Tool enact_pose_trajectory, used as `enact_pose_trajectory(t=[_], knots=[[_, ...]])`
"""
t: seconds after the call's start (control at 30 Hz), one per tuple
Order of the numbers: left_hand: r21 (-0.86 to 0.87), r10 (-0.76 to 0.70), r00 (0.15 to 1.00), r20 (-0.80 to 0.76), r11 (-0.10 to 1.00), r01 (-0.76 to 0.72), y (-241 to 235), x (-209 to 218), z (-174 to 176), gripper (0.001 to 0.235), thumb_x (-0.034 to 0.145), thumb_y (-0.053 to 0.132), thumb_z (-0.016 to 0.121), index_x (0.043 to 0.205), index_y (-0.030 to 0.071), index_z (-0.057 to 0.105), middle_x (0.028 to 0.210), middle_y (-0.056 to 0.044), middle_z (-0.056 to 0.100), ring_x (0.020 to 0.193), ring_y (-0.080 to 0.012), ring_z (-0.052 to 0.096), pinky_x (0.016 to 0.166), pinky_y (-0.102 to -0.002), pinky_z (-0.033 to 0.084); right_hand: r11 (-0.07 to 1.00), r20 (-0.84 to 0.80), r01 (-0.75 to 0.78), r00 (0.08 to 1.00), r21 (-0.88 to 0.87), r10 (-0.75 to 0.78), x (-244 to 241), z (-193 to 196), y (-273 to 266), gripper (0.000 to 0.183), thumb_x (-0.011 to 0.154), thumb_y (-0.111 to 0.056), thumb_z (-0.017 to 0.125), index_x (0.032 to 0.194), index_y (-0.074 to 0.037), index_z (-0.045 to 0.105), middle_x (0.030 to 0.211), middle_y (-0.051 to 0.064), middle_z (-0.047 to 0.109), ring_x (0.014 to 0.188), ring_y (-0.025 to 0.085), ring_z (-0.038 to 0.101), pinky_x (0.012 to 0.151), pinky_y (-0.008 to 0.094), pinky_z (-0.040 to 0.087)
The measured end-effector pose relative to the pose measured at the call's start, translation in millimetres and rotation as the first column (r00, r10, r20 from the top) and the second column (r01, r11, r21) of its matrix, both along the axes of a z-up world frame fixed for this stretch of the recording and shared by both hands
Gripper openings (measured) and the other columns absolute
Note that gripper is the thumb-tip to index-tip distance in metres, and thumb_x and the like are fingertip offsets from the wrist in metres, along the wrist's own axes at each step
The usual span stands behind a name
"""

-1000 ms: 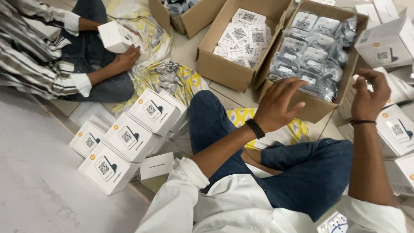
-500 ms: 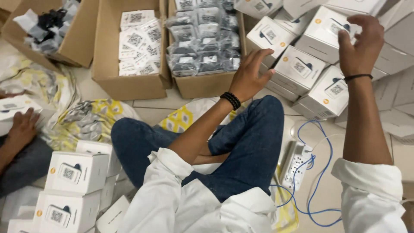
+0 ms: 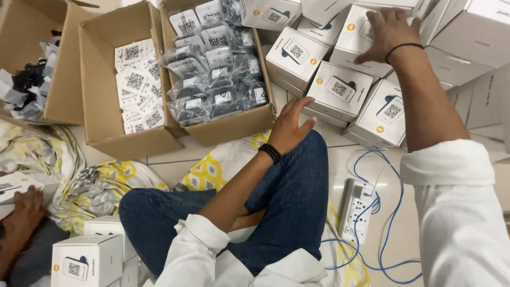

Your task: The person unboxes small electronic devices and places them into larger shipping boxes.

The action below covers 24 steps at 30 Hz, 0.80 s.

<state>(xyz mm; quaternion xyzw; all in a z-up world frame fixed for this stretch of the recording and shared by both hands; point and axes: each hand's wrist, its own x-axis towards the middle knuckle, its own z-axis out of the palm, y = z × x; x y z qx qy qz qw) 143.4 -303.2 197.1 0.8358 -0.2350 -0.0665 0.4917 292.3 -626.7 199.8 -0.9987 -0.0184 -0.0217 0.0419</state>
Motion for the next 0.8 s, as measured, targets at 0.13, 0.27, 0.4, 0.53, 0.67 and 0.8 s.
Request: enact_pose_trajectory(t=[0.13, 0.27, 0.4, 0.53, 0.67, 0.8], knots=[[-0.014, 0.006, 0.999, -0.032, 1.000, -0.007, 10.9, -14.5, -4.4, 0.051, 0.095, 0.026, 0.067, 0.141, 0.009, 0.053, 0.141, -0.015, 0.056, 0.132, -0.0304, 0.055, 0.112, -0.041, 0.045, 0.986, -0.046, -0.045, 0.998, -0.158, 0.038, 11.3, -1.1, 9.6, 0.133, 0.046, -0.063, 0.093, 0.161, -0.022, 0.042, 0.159, 0.016, 0.046, 0.152, 0.041, 0.030, 0.113, 0.078, 0.020], [-0.018, -0.006, 0.997, -0.082, 1.000, 0.004, 22.5, -26.8, -3.1, 0.051, 0.095, 0.025, 0.067, 0.142, 0.010, 0.052, 0.137, -0.014, 0.059, 0.132, -0.0290, 0.057, 0.111, -0.040, 0.045, 0.968, -0.070, -0.024, 0.997, -0.248, 0.007, 12.7, -14.2, 18.7, 0.138, 0.045, -0.074, 0.088, 0.163, -0.025, 0.034, 0.161, 0.018, 0.036, 0.153, 0.041, 0.022, 0.107, 0.083, 0.014], [-0.004, 0.000, 0.996, -0.084, 1.000, -0.001, 32.1, -36.1, -11.0, 0.051, 0.096, 0.025, 0.067, 0.142, 0.010, 0.053, 0.135, -0.013, 0.060, 0.130, -0.0280, 0.058, 0.111, -0.040, 0.047, 0.993, -0.067, -0.012, 0.998, -0.117, 0.004, -14.9, -18.3, 28.6, 0.138, 0.047, -0.076, 0.082, 0.164, -0.033, 0.024, 0.168, 0.014, 0.018, 0.153, 0.040, 0.014, 0.110, 0.079, 0.008], [-0.022, 0.003, 0.994, -0.107, 1.000, -0.005, 33.1, -39.7, -12.2, 0.051, 0.096, 0.026, 0.066, 0.142, 0.010, 0.052, 0.136, -0.013, 0.059, 0.129, -0.0274, 0.058, 0.110, -0.040, 0.047, 0.998, -0.114, -0.042, 0.993, -0.056, 0.035, -31.8, -5.7, 33.2, 0.133, 0.051, -0.077, 0.079, 0.164, -0.039, 0.021, 0.171, 0.011, 0.012, 0.155, 0.038, 0.011, 0.115, 0.075, 0.009], [-0.025, -0.013, 0.993, -0.119, 1.000, 0.010, 22.9, -31.7, -25.0, 0.053, 0.096, 0.030, 0.066, 0.144, 0.011, 0.052, 0.138, -0.013, 0.058, 0.132, -0.0279, 0.057, 0.111, -0.040, 0.045, 0.993, -0.195, -0.062, 0.980, -0.100, 0.042, -46.6, -2.0, 36.6, 0.129, 0.054, -0.077, 0.078, 0.163, -0.042, 0.019, 0.172, 0.008, 0.012, 0.157, 0.036, 0.011, 0.118, 0.072, 0.011], [-0.009, 0.068, 0.961, -0.268, 0.997, -0.073, 0.1, 4.3, -72.4, 0.065, 0.091, 0.040, 0.065, 0.145, 0.010, 0.046, 0.143, -0.015, 0.052, 0.126, -0.0288, 0.057, 0.099, -0.039, 0.052, 0.990, -0.151, -0.032, 0.988, -0.136, 0.011, -62.4, -15.0, 46.1, 0.126, 0.062, -0.071, 0.078, 0.165, -0.039, 0.012, 0.173, 0.009, 0.007, 0.157, 0.036, 0.007, 0.119, 0.069, 0.007]])
